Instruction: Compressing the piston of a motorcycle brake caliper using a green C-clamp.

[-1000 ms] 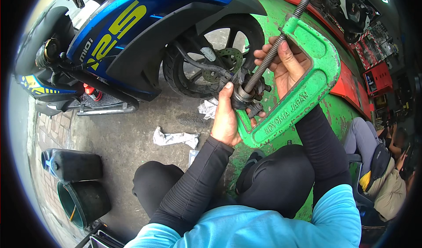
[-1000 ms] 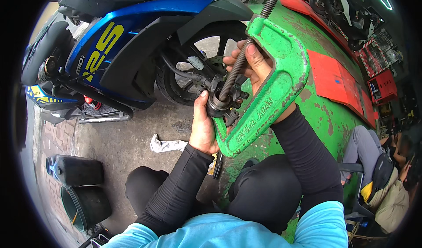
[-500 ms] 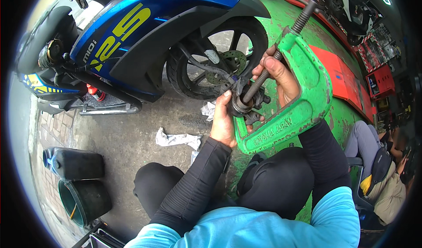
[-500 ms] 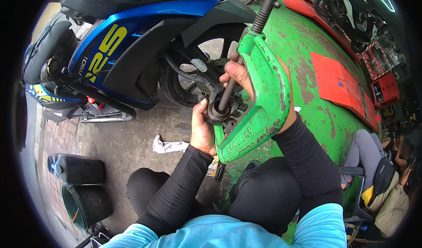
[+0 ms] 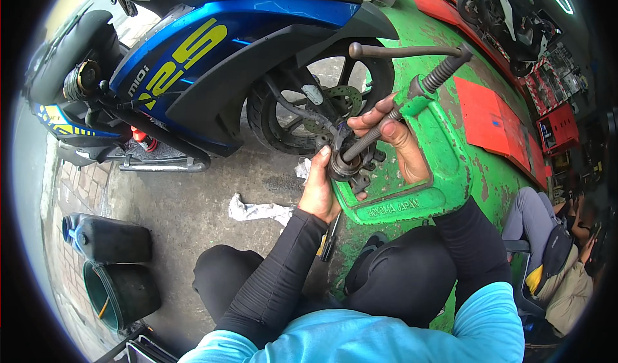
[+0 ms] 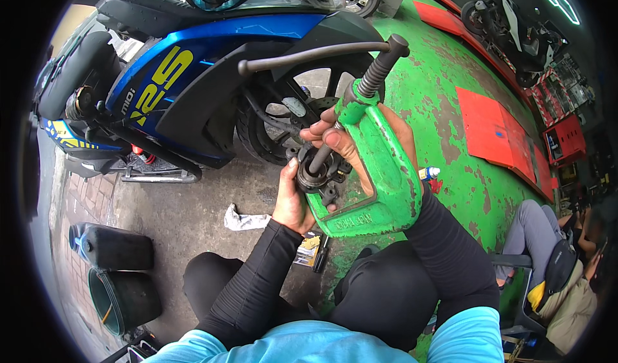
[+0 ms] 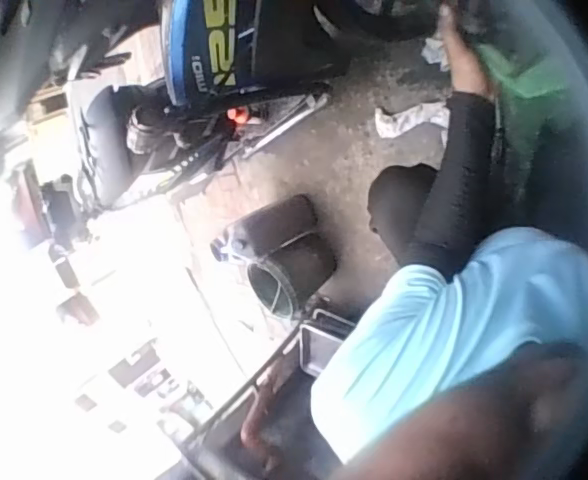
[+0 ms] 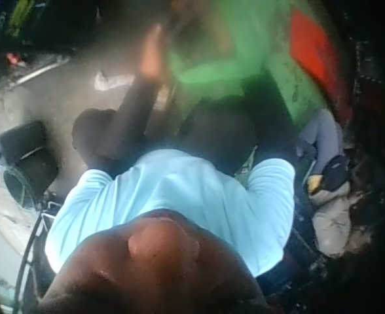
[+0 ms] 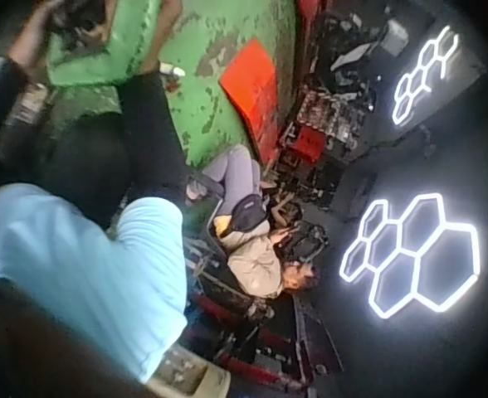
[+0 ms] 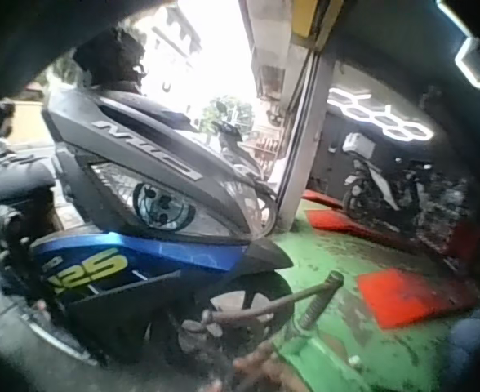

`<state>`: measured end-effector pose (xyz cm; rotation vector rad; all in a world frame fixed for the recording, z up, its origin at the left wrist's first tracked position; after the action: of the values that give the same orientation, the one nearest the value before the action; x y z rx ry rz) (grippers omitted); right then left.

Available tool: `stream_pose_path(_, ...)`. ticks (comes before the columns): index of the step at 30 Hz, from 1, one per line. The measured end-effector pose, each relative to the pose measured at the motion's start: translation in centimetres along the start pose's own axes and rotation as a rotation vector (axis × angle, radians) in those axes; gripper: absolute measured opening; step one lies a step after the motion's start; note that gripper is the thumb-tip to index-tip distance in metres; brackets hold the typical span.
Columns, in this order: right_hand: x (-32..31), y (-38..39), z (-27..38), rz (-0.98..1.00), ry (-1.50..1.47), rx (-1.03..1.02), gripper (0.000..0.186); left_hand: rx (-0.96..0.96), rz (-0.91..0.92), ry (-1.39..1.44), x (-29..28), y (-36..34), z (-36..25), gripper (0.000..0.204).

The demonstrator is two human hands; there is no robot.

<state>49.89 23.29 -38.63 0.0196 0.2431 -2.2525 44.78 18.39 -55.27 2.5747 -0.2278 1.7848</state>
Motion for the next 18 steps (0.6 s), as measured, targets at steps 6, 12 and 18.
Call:
stream_pose_path(6,0.3,0.1,0.7,0.043,-0.102,0.028,0.033,0.082,-0.020,-0.045,-0.5,0.2,0.2,0.068)
stream_pose_path(12,-0.6,0.5,1.3,-0.078,0.063,0.006,0.030,0.024,-0.023,0.040,-0.7,0.0,1.2,0.068)
stream_pose_path(18,-0.7,0.0,1.0,-0.080,0.074,0.050,0.029,0.042,-0.046,0.006,-0.6,-0.4,1.4,0.067)
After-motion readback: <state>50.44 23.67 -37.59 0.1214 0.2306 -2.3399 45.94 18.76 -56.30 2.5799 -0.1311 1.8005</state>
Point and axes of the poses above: each hand's wrist, its own y-axis away from the middle knuckle, its own x-axis out of the palm, z = x × y, the point moved 8 cm from there along -y, towards the middle knuckle, and after that the axes turned 11 degrees about z, right-handed, at the moved point
